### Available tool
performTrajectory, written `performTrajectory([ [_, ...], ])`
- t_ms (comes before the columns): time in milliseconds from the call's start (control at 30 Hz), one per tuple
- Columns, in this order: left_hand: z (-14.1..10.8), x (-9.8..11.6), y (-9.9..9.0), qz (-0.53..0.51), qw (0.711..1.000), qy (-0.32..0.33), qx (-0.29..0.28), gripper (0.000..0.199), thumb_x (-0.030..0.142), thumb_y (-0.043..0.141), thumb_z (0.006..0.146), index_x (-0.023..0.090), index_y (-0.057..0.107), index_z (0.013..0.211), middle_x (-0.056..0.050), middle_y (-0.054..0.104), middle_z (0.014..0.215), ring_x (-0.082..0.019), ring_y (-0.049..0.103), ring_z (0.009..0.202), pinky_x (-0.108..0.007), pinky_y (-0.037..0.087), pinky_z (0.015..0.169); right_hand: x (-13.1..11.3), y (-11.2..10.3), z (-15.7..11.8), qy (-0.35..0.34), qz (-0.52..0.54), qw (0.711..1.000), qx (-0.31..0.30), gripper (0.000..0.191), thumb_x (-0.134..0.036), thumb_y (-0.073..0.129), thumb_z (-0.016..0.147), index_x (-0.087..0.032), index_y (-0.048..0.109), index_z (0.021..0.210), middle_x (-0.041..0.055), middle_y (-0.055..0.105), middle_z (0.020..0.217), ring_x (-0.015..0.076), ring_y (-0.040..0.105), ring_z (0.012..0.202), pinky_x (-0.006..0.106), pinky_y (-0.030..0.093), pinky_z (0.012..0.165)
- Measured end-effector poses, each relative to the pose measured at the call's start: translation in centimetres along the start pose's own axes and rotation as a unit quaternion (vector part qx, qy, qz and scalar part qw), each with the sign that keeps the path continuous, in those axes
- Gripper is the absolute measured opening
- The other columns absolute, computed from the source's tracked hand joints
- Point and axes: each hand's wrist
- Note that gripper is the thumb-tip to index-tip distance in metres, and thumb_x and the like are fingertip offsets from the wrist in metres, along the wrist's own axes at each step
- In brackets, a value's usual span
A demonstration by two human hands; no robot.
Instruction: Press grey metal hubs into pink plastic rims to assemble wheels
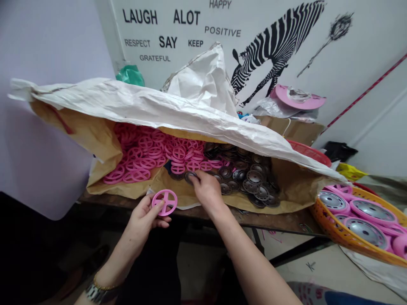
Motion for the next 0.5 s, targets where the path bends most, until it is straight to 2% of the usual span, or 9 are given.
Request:
performTrajectory([
  [100, -0.3, 0.1, 0.6, -0.009, 1.0, -0.009, -0.02, 0.055, 0.043, 0.08, 0.069, 0.014, 0.055, 0.109, -0.002, 0.069, 0.083, -0.012, 0.066, 0.053, -0.021, 0.058, 0.046, 0.4, -1.6, -2.3, 0.019, 0.145, 0.989, 0.001, 0.038, -0.043, 0.045, 0.094, -0.015, 0.071, 0.095, 0.0035, 0.071, 0.082, 0.0166, 0.062, 0.074, 0.024, 0.047, 0.065],
  [167, -0.7, 0.1, 1.2, -0.013, 0.999, -0.012, -0.044, 0.053, 0.044, 0.079, 0.071, 0.014, 0.056, 0.108, -0.002, 0.068, 0.084, -0.012, 0.066, 0.055, -0.021, 0.059, 0.049, 0.4, -2.3, -4.2, 0.05, 0.295, 0.954, -0.01, 0.037, -0.047, 0.054, 0.088, -0.015, 0.072, 0.087, 0.0012, 0.066, 0.073, 0.0151, 0.058, 0.067, 0.024, 0.046, 0.062],
  [233, -1.2, 0.1, 2.0, -0.013, 0.997, -0.013, -0.079, 0.052, 0.045, 0.076, 0.074, 0.014, 0.057, 0.11, -0.003, 0.068, 0.086, -0.012, 0.067, 0.058, -0.021, 0.059, 0.052, 0.3, -2.5, -5.9, 0.085, 0.405, 0.91, -0.018, 0.033, -0.047, 0.063, 0.081, -0.015, 0.073, 0.084, 0.0005, 0.066, 0.072, 0.0147, 0.057, 0.067, 0.025, 0.047, 0.065],
  [333, -2.0, -0.1, 3.1, -0.006, 0.991, -0.012, -0.133, 0.047, 0.043, 0.072, 0.079, 0.014, 0.058, 0.114, -0.004, 0.068, 0.089, -0.012, 0.066, 0.063, -0.022, 0.059, 0.056, 0.0, -2.4, -8.0, 0.109, 0.434, 0.894, -0.014, 0.029, -0.043, 0.067, 0.08, -0.017, 0.075, 0.091, 0.0024, 0.072, 0.083, 0.0175, 0.062, 0.078, 0.027, 0.049, 0.075],
  [500, -3.1, -0.7, 4.3, 0.017, 0.985, 0.003, -0.169, 0.038, 0.038, 0.068, 0.083, 0.017, 0.061, 0.114, -0.004, 0.065, 0.094, -0.013, 0.065, 0.068, -0.025, 0.06, 0.059, -0.1, -2.1, -10.0, 0.1, 0.409, 0.907, 0.003, 0.025, -0.037, 0.063, 0.085, -0.019, 0.074, 0.1, 0.0043, 0.074, 0.098, 0.0207, 0.065, 0.091, 0.029, 0.049, 0.082],
])
Point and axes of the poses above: each hand's wrist, its own z-axis towards the middle knuckle, its own y-axis out of the palm, x = y × z
